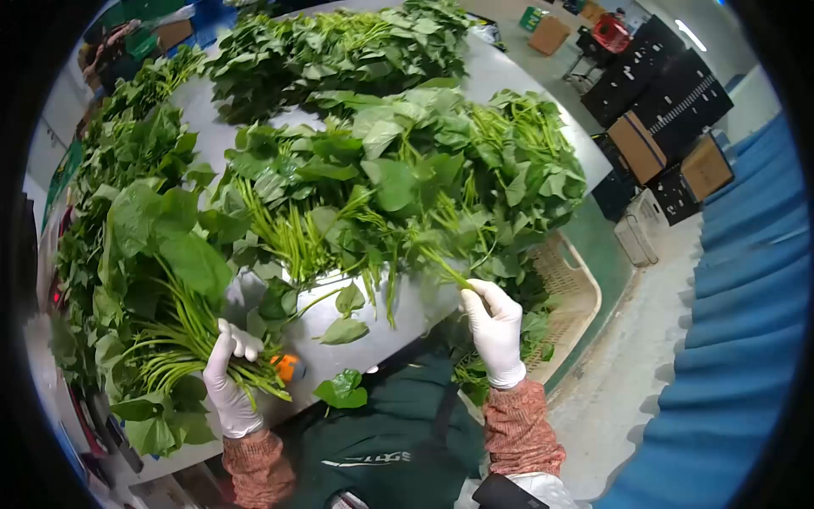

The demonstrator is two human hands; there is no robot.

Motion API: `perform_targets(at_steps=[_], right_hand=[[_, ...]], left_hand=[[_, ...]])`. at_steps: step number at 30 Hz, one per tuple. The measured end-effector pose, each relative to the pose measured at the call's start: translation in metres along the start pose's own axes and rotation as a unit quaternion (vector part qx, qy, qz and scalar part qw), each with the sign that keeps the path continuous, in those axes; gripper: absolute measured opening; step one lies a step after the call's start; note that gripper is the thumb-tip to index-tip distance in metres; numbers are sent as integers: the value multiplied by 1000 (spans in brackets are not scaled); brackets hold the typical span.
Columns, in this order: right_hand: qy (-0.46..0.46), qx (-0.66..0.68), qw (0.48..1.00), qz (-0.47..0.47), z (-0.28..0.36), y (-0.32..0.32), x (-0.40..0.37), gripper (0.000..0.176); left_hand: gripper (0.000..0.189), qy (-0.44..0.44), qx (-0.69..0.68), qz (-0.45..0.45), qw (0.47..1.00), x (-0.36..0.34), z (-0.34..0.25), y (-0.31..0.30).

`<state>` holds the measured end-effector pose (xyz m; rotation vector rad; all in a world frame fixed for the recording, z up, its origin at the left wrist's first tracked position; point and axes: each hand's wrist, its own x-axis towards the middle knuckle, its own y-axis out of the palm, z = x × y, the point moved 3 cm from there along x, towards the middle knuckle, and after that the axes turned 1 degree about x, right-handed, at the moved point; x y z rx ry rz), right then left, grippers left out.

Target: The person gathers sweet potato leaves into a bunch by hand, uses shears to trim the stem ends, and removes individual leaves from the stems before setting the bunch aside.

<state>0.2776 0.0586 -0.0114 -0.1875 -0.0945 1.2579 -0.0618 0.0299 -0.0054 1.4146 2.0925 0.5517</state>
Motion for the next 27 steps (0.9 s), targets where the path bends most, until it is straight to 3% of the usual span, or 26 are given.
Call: perform_targets(at_steps=[4,8,10,13,16,19,23,24,27], right_hand=[[-40,106,994,-4,27,6,0,26],[-40,52,998,21,34,27,9,21],[-79,31,996,4,28,29,12,19],[-127,45,987,-85,39,24,8,19],[-195,109,966,-129,53,21,5,19],[-125,134,973,-138,54,24,4,17],[-150,95,983,-43,45,33,7,13],[-114,145,983,-13,49,42,2,12],[-132,187,973,6,45,67,-11,19]], left_hand=[[15,-13,-11,20,1000,3,2,0],[11,-6,-20,-26,999,-4,0,6],[11,-37,-51,-8,998,-4,2,5],[12,10,-55,-45,997,-4,6,5],[22,-102,-16,-70,992,-8,-1,14],[12,-69,-33,-64,995,-16,9,27],[16,-74,-18,-58,995,-17,17,26],[15,-78,-11,-55,995,-16,18,27],[14,-91,14,-42,995,-17,22,30]])
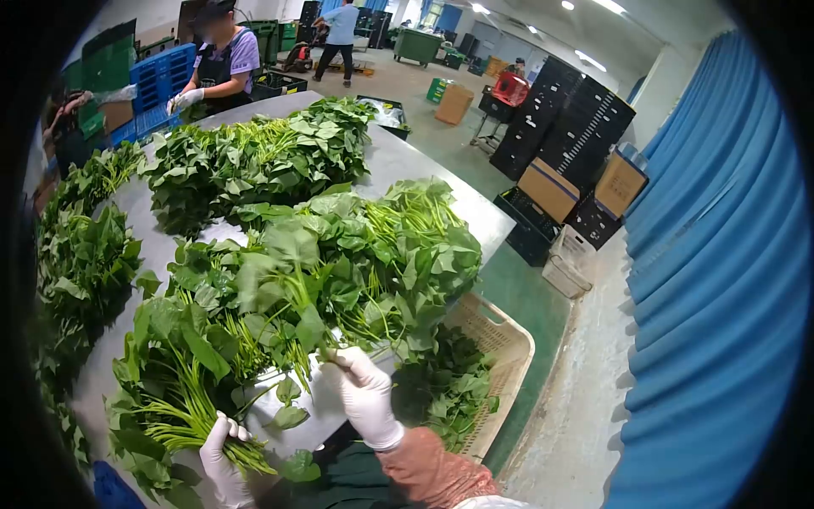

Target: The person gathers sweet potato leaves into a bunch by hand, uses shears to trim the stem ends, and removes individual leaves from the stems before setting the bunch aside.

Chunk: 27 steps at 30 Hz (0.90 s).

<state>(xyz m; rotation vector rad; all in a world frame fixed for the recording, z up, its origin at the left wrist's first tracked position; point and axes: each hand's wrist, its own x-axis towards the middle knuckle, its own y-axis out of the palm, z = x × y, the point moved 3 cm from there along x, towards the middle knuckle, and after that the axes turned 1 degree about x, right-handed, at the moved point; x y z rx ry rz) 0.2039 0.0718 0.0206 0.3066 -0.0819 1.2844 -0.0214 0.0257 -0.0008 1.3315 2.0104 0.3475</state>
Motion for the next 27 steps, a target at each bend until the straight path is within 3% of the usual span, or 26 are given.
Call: perform_targets(at_steps=[2,5,6,8,10,12,13,18,20,24,26,27], right_hand=[[12,113,994,-7,1,14,-4,21],[-69,20,997,-38,1,20,-1,21],[-56,25,998,-30,0,25,-7,22],[-78,13,993,84,3,38,-15,20],[-232,-177,942,165,9,53,-22,23],[-223,-203,926,228,2,68,-37,23],[-234,-219,918,234,3,70,-40,25],[-283,-218,901,245,8,75,-46,22],[-280,-193,906,250,7,73,-50,22],[-234,-125,926,270,7,66,-51,23],[-165,-65,944,278,3,61,-49,21],[-147,-53,954,256,7,55,-47,21]], left_hand=[[13,-11,7,-4,1000,-1,3,1],[12,-4,16,18,1000,-1,7,1],[12,-9,11,21,1000,-2,7,3],[12,-22,1,28,999,-6,8,11],[13,-30,-1,44,999,-5,15,4],[17,-42,-10,59,997,-5,19,-3],[18,15,-21,19,999,-10,18,3],[20,4,26,29,999,-1,18,-14],[19,-47,-11,27,998,0,19,-17],[16,-53,-2,1,999,-9,8,-5],[13,-69,-41,57,995,-9,9,-1],[16,-30,37,74,996,-8,12,-4]])
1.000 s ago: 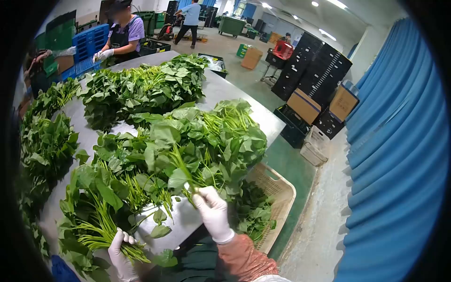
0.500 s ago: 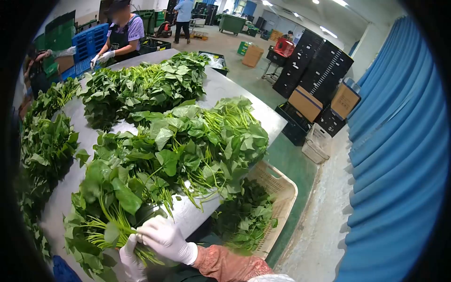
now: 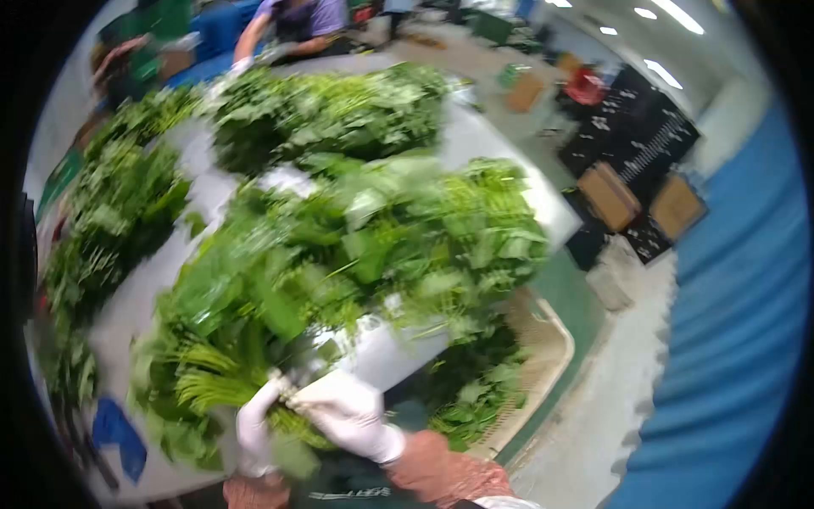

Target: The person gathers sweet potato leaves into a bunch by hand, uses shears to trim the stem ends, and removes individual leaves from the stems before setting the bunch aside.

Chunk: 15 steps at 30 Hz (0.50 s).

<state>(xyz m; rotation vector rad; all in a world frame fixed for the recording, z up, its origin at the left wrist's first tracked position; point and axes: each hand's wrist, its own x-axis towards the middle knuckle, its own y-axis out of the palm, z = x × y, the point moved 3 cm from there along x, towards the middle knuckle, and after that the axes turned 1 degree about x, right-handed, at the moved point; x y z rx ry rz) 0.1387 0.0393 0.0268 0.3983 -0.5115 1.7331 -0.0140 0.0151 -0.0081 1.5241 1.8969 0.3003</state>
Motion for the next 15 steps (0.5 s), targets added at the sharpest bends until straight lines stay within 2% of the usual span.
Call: perform_targets(at_steps=[1,2,3,4,5,6,7,9,11,12,13,14,15], right_hand=[[22,20,999,-17,1,-7,-1,20],[60,85,990,-93,-2,-13,-5,13],[95,232,958,-140,-8,-20,-5,19],[115,373,899,-199,-14,-27,-5,29],[131,472,856,-168,-23,-36,-2,50],[170,414,875,-184,-21,-35,6,62],[207,397,879,-166,-27,-35,9,64],[270,224,933,-76,-28,-17,16,48],[297,59,951,62,-21,1,22,32],[260,14,961,95,-16,11,29,24],[326,87,938,80,-7,21,35,23],[247,-17,962,117,-10,25,40,21],[163,-122,967,153,-15,28,41,20]], left_hand=[[19,-77,-65,-8,995,1,0,-7],[20,-92,-117,-22,989,6,2,-14],[19,-82,-131,-44,987,8,1,-17],[17,-39,-79,-66,994,7,-7,-15],[20,-41,-93,-52,993,7,-10,-20],[20,-45,-100,-55,992,5,-13,-19],[20,-50,-109,-45,992,4,-14,-15],[22,-54,-99,-11,994,3,-9,-16],[22,-60,-73,10,995,2,-6,-14],[21,-62,-52,9,997,1,-7,-11],[21,-63,-30,8,998,0,-9,-11],[26,23,162,99,982,-1,-12,-13],[26,42,230,113,966,0,-8,-21]])
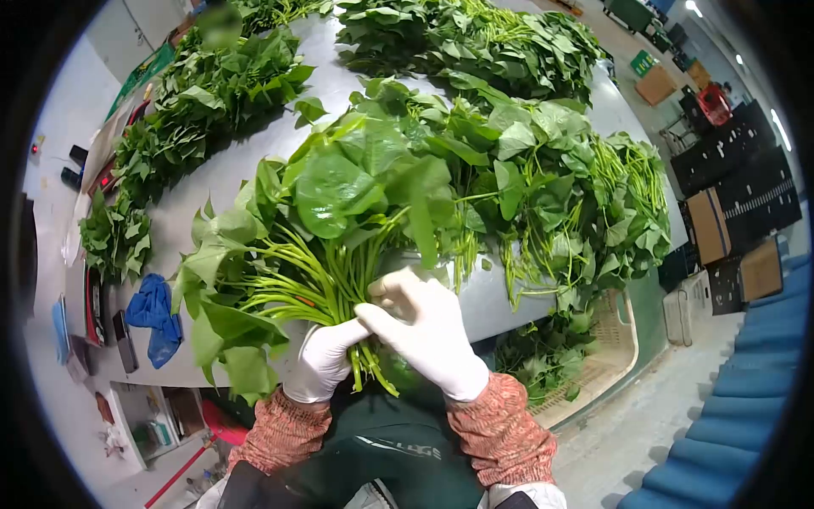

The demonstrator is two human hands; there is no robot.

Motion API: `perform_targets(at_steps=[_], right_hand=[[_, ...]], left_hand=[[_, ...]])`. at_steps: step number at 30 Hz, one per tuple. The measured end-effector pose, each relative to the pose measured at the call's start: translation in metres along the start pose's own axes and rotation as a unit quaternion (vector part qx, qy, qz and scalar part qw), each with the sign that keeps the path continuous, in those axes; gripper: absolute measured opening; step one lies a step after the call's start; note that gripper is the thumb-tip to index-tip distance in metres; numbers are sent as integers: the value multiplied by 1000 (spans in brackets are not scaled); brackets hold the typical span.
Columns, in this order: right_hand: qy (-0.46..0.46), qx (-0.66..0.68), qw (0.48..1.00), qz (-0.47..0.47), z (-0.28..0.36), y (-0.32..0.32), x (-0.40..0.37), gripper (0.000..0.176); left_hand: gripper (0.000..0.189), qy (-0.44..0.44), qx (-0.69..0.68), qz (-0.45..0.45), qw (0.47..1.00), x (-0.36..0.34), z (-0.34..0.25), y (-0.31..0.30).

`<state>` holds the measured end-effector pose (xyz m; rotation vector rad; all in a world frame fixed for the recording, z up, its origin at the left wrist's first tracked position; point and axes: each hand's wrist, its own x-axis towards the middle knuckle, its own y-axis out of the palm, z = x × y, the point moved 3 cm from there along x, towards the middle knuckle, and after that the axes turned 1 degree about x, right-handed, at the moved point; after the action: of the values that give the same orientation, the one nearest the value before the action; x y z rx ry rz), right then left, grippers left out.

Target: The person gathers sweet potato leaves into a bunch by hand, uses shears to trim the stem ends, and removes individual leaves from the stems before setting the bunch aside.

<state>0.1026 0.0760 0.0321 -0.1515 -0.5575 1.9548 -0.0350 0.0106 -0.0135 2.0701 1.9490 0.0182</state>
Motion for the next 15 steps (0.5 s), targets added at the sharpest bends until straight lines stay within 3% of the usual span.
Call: perform_targets(at_steps=[2,3,6,9,10,12,14,15], right_hand=[[28,41,998,26,-9,6,0,19],[41,61,997,40,-11,7,1,18],[74,62,995,41,-7,3,0,14],[181,169,969,0,-5,-2,-7,9],[113,147,982,-38,-10,-4,-11,8],[-25,104,988,-113,-28,-7,-23,9],[14,333,928,-170,-43,-20,-38,15],[8,536,827,-168,-50,-29,-38,17]], left_hand=[[27,32,140,28,989,-1,12,-6],[25,-59,-29,-41,997,-2,15,-3],[24,-59,-156,-64,984,2,28,1],[25,-120,-207,-53,970,6,0,10],[20,-125,-265,-81,953,7,-2,12],[22,-98,-367,-37,924,13,16,3],[21,-108,-379,-84,915,14,8,-6],[20,-92,-368,-103,919,14,7,-10]])
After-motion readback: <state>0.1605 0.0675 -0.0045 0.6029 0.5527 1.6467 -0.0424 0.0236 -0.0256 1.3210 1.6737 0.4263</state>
